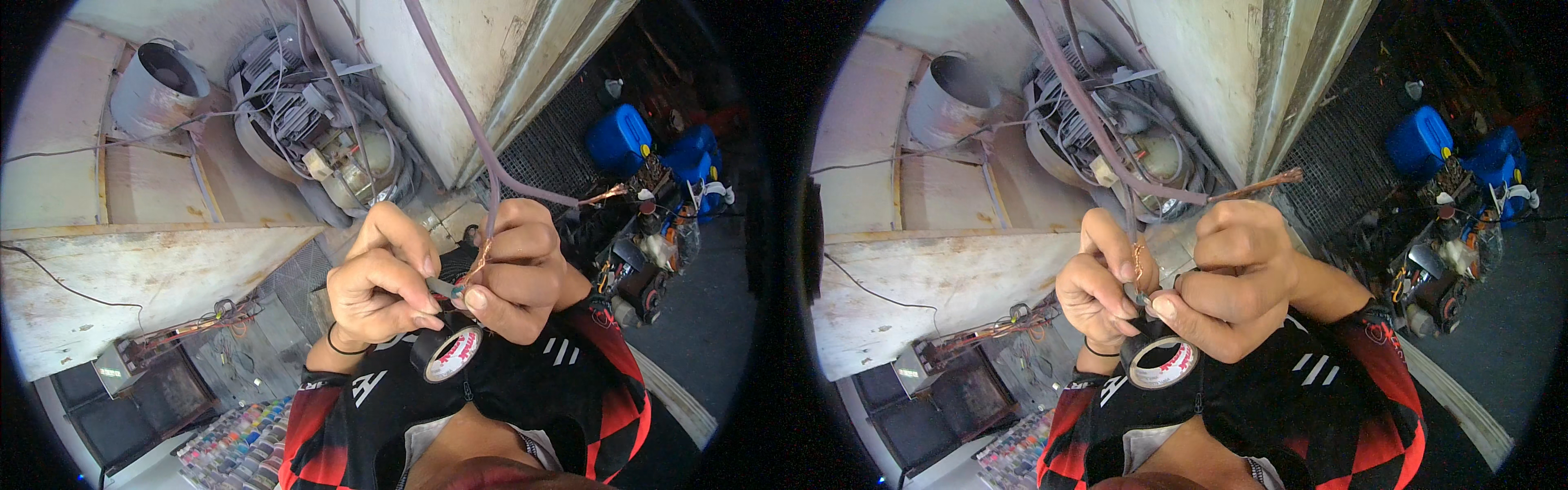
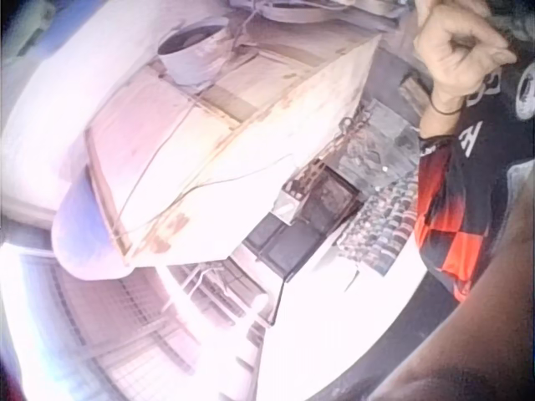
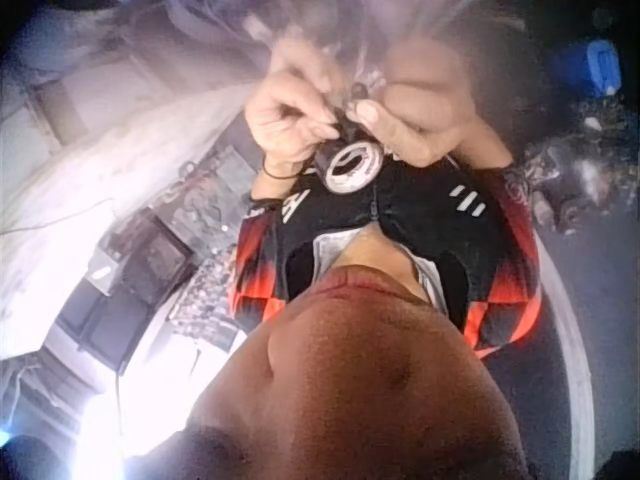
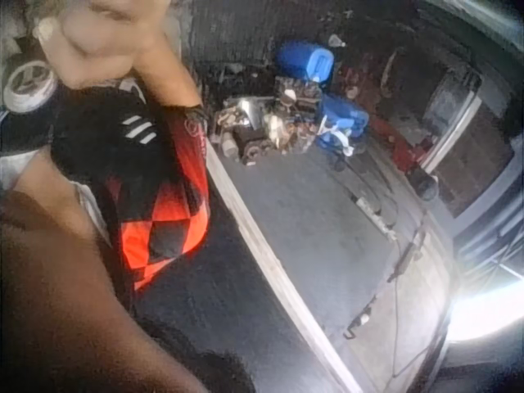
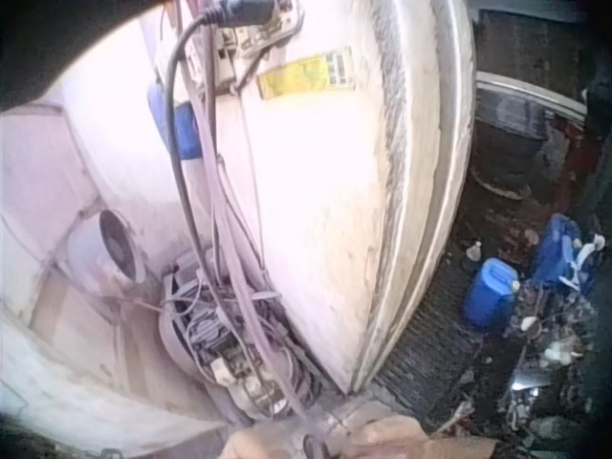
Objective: The person strips the insulation from two wires using shears and joins them together by twisting the copper strands, then begins to wrap the splice with electrical tape.
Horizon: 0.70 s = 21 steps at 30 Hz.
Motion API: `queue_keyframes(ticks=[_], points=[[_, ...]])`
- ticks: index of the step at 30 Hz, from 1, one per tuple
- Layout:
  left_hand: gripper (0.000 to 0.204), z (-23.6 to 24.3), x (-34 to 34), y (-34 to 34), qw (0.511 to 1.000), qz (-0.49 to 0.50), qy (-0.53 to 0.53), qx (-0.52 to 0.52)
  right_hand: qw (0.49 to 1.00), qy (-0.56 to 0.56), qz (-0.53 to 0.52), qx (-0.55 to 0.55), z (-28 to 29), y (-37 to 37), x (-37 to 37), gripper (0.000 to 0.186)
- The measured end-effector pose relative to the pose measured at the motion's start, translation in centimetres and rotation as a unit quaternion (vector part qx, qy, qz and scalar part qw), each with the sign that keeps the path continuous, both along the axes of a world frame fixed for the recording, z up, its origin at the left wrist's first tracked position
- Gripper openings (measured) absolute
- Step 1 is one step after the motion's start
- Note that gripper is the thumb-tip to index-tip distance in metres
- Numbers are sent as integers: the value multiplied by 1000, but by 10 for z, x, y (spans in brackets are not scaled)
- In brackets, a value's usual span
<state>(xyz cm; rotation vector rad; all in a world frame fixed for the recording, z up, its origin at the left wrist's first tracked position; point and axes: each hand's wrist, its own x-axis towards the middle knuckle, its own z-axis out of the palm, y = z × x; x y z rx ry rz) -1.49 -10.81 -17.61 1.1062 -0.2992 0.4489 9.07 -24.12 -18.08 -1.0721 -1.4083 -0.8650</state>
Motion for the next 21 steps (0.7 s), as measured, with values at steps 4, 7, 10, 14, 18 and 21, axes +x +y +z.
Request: queue_keyframes(ticks=[4,7,10,14,18,21], points=[[21,1,1,1,1000,-7,-13,3,1000,11,20,3,2,0,-1,29],[22,3,1,1,1000,-16,-8,-1,1000,-4,4,25,1,3,-1,29],[22,2,0,2,999,-32,-1,-19,1000,14,19,-5,4,-1,-3,29],[22,2,2,-4,997,-42,9,-64,994,90,62,-6,4,2,-1,29],[23,16,0,-13,987,-43,84,-132,960,236,150,-21,9,6,3,25],[26,27,-4,-17,968,-60,136,-202,911,340,232,-30,13,7,2,14]])
